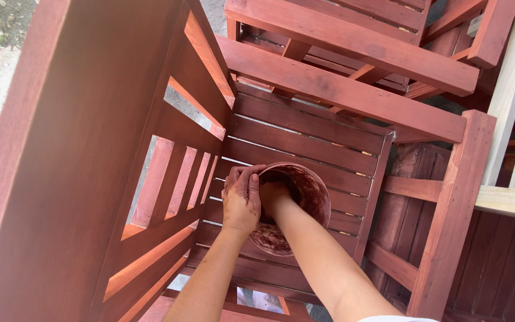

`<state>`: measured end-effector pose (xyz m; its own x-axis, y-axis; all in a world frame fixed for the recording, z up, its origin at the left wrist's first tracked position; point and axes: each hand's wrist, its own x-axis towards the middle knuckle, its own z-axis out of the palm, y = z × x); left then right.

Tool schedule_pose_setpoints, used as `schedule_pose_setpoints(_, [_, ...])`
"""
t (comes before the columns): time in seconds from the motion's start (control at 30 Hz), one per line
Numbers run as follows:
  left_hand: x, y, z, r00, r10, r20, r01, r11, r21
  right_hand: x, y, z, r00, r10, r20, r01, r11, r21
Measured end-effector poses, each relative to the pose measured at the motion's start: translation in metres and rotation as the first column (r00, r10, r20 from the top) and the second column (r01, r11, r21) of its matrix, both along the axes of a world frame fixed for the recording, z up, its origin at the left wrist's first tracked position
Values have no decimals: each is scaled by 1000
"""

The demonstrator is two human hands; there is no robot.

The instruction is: The person rubs a red wood stain onto wooden furniture using a cloth rag, wiping the slats and frame of a chair, then dips the rag into a bucket of stain and applies it to a wooden window-frame panel, coating the bare wood edges with stain by hand.

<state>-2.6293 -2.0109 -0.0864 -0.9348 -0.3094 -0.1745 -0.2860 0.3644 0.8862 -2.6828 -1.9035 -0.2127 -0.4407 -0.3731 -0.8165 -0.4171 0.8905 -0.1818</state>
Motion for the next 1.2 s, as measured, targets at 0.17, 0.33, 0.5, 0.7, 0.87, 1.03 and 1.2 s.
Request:
schedule_pose_setpoints(0.17, [4, 1, -5, 1000, 17, -9, -17, 1000, -4, -15, 19, 4, 997, -73, 21, 73, 997, -32])
schedule_pose_setpoints(0.33, [7, 6, 2, 1000, 16, 11, -15, 1000, -25, -9, 26, 41, 975, -222, 9, 220, 957, -188])
schedule_pose_setpoints(0.5, [8, 10, 10, 1000, -9, 2, 9, 999, -45, 19, 41, 93, 851, -516, -93, 429, 787, -443])
schedule_pose_setpoints(0.7, [9, 13, 10, 1000, -15, 27, 17, 998, -54, 18, 29, 98, 842, -538, 20, 460, 698, -549])
schedule_pose_setpoints(0.87, [9, 14, 8, 1000, 0, 20, 1, 998, -58, 19, 24, 68, 998, -3, -64, -5, 993, -120])
schedule_pose_setpoints(1.03, [14, 16, 5, 998, 1, -68, -3, 999, -34, 4, 10, 25, 972, 126, -196, -104, 987, 120])
schedule_pose_setpoints(1.2, [12, 19, -1, 999, 24, -39, -24, 1000, 0, -5, 22, 10, 996, -6, -94, 21, 988, 155])
